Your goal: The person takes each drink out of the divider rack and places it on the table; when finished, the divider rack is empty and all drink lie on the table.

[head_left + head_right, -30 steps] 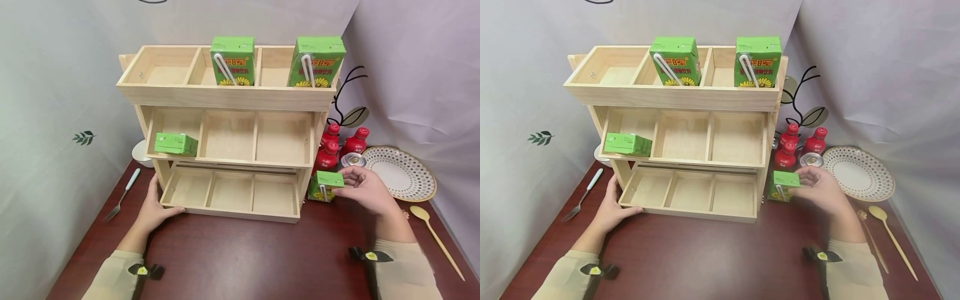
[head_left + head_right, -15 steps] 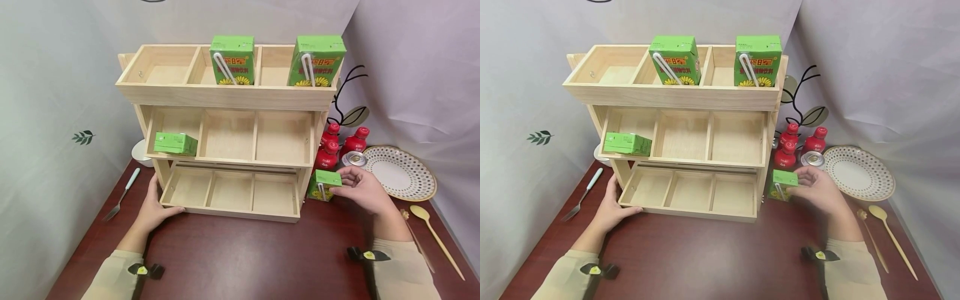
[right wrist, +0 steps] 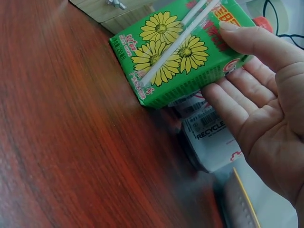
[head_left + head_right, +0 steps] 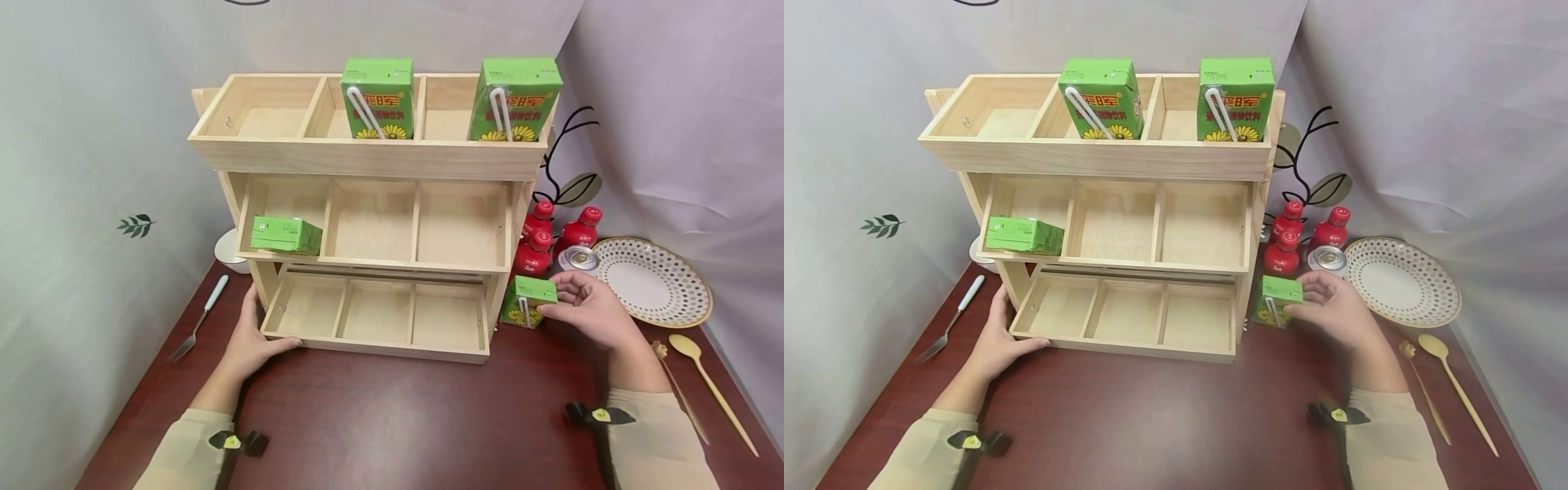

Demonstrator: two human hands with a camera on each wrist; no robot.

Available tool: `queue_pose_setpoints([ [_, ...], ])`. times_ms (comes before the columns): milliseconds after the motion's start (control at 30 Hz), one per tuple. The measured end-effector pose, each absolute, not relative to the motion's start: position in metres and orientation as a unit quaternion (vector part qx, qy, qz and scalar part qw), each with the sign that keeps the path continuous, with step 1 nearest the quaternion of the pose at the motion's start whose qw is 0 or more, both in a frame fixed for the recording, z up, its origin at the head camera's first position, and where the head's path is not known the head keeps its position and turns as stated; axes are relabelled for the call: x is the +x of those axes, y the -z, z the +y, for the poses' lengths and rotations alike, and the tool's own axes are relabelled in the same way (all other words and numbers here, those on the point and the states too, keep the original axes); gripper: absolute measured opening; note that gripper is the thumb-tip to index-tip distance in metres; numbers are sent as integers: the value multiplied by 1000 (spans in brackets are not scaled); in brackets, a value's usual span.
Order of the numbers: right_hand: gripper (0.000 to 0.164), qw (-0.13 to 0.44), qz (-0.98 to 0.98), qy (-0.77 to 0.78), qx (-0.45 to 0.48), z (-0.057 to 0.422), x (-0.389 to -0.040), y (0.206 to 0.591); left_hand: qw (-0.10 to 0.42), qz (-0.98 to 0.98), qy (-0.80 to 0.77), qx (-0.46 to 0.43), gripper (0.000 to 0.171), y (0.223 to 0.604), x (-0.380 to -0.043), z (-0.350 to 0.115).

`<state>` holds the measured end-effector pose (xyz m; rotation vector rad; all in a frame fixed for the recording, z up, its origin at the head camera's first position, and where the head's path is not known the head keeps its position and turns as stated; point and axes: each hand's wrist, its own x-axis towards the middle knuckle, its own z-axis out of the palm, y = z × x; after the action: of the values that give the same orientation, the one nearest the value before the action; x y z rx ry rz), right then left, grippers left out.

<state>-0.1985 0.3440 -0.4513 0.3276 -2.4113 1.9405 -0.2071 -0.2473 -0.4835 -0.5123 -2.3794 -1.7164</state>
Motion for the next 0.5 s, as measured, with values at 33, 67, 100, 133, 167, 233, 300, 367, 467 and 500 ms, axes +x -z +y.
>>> queue_pose_setpoints([
  [33, 41, 15, -774, -624, 106, 344, -199, 451, 82, -796, 574, -171, 132, 484, -207, -247],
  [67, 41, 15, -773, -625, 108, 344, -199, 452, 82, -796, 574, -171, 132, 484, -207, -247],
  [100, 41, 14, -772, -626, 110, 345, -199, 452, 82, -796, 574, -171, 132, 483, -207, -247],
  [133, 41, 13, -770, -628, 112, 345, -199, 452, 82, -796, 575, -172, 132, 483, -207, -247],
  [167, 41, 11, -767, -631, 115, 345, -199, 452, 82, -795, 576, -172, 132, 484, -207, -247],
  [233, 40, 6, -762, -636, 121, 345, -199, 451, 81, -791, 581, -173, 132, 483, -207, -247],
  [300, 40, 2, -757, -641, 127, 345, -199, 451, 81, -788, 585, -175, 132, 483, -207, -247],
  [367, 40, -2, -756, -641, 130, 345, -198, 450, 82, -787, 586, -177, 132, 483, -207, -247],
  [467, 41, -5, -770, -626, 128, 345, -197, 447, 86, -787, 584, -181, 132, 483, -207, -247],
  [500, 42, -5, -778, -614, 128, 344, -197, 446, 86, -788, 582, -180, 132, 483, -207, -247],
])
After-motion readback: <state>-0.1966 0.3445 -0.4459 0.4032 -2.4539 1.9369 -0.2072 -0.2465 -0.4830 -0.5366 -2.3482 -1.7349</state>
